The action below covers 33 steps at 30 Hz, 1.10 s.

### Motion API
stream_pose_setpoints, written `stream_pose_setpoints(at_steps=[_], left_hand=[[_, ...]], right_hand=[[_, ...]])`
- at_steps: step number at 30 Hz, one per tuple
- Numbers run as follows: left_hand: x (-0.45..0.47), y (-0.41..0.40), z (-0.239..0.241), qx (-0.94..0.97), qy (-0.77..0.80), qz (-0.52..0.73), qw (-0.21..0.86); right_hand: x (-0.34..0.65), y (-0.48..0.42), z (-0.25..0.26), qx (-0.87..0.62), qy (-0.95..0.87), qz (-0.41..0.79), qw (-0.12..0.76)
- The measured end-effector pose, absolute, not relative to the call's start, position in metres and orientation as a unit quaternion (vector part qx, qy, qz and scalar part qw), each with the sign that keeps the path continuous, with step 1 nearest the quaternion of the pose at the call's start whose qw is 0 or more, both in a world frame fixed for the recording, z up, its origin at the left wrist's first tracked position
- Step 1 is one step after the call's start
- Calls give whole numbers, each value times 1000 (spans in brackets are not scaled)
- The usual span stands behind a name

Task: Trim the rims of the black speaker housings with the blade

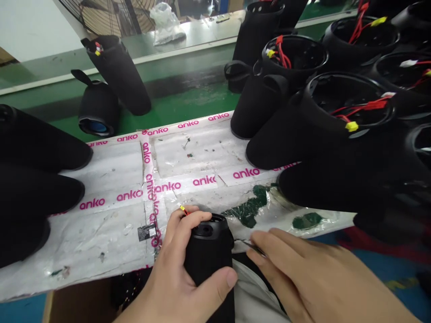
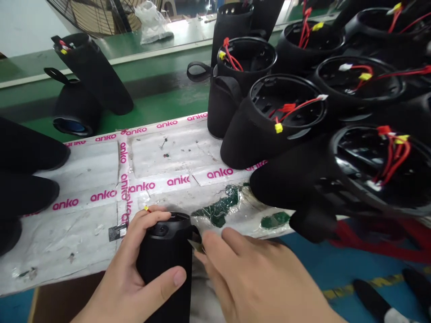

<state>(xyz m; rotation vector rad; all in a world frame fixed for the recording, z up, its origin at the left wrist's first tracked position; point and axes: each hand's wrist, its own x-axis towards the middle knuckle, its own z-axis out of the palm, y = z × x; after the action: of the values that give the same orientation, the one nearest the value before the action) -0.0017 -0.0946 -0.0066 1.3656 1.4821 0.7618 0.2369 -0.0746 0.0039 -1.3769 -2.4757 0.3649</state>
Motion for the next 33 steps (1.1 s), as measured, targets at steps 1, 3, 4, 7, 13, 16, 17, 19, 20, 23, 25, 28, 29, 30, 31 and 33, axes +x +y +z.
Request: stream_pose_setpoints(at_steps=[1, 3, 4, 7, 13, 16, 17, 19, 20, 23, 25, 28, 29, 30, 31, 33], left_hand=[[-2, -96, -8, 557, 605, 311, 476], [-3, -98, -10, 553, 608, 311, 478], [-5, -98, -11, 551, 609, 312, 477], [-13, -100, -14, 562, 610, 311, 464], [-46, -104, -10, 534, 657, 267, 460], [-57, -110, -6, 546, 679, 269, 410], [-58, -113, -5, 553, 688, 271, 383], [-58, -116, -1, 556, 709, 276, 336], [-56, -117, 2, 555, 717, 275, 319], [-52, -119, 10, 580, 713, 259, 296], [-51, -120, 13, 603, 698, 244, 299], [-53, -120, 12, 608, 692, 233, 313], [-54, -119, 11, 606, 690, 234, 320], [-55, -119, 10, 604, 686, 239, 330], [-57, -118, 8, 598, 682, 245, 342], [-58, -116, 5, 575, 679, 264, 373]], right_hand=[[230, -72, 2, -485, -845, 170, 148], [219, -67, -1, -513, -799, 272, 154], [216, -66, -3, -526, -770, 327, 157], [214, -65, -11, -536, -688, 464, 159], [203, -64, -21, -510, -613, 577, 176], [187, -61, -18, -480, -587, 624, 188], [181, -60, -16, -468, -582, 637, 190], [169, -58, -12, -450, -567, 662, 194], [164, -57, -11, -444, -557, 675, 194], [154, -55, -9, -437, -537, 695, 194], [151, -55, -10, -437, -546, 688, 196], [153, -55, -15, -429, -568, 672, 204], [154, -57, -16, -425, -574, 669, 204], [156, -59, -16, -426, -580, 663, 207], [158, -63, -14, -433, -590, 645, 219], [162, -74, -7, -466, -623, 569, 265]])
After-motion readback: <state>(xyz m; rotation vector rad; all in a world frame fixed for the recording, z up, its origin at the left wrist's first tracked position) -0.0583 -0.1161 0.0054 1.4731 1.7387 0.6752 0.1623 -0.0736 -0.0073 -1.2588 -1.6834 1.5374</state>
